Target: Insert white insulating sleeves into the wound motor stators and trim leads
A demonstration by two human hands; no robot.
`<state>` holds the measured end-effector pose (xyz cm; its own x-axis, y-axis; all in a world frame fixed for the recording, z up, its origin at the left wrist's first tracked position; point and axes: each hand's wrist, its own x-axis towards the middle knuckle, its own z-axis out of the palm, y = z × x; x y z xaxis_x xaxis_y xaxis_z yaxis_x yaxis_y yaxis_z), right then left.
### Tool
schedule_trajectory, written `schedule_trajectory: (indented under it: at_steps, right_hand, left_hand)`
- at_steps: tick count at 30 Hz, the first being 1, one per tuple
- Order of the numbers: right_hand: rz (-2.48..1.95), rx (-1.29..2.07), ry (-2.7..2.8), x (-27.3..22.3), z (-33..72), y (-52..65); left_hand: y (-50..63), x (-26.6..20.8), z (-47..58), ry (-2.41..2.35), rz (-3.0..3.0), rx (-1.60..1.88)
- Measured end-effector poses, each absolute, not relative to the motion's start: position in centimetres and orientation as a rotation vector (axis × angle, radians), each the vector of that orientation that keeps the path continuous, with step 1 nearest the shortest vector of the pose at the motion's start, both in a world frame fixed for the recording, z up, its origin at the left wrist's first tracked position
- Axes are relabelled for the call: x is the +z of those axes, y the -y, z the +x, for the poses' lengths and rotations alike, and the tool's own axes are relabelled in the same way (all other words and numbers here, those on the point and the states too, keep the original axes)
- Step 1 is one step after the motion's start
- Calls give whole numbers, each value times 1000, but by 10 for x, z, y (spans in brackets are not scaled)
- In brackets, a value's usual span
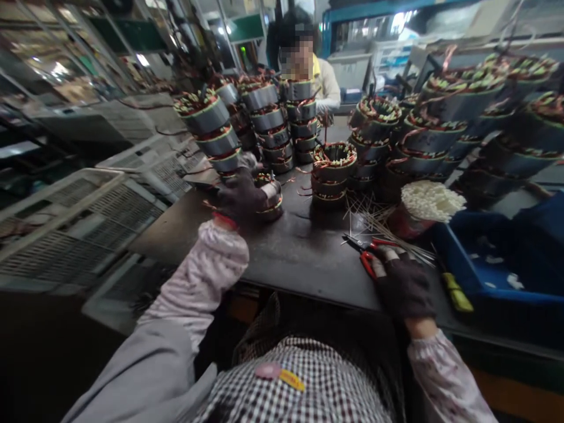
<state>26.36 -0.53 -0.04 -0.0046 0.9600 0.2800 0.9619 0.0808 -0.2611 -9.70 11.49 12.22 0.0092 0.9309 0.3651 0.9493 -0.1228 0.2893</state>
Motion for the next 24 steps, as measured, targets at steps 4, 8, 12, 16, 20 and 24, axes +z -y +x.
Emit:
schedule_trajectory:
  at_steps: [4,8,12,16,20,24]
  right_hand:
    - [-1936,13,2003,8,258,7]
    - [-1975,19,2000,17,253,10]
    - [-1974,-17,2003,16,251,10]
    - [-2034,-27,1970,14,251,8]
    - [-2033,-45,1963,12,255,4]
    - [-1782,-119,1838,1,254,11]
  left_hand:
    - [-146,123,-115,2224,-2265,-251]
    - [-132,102,-109,2163,-2189,-331]
    - [-90,75,-112,1999,-2121,-688]
    - [-39,59,-99,1889,-2405,-939]
    - [-6,58,-54,1754,-2835,-633]
    - [6,51,-14,1683,-2905,-446]
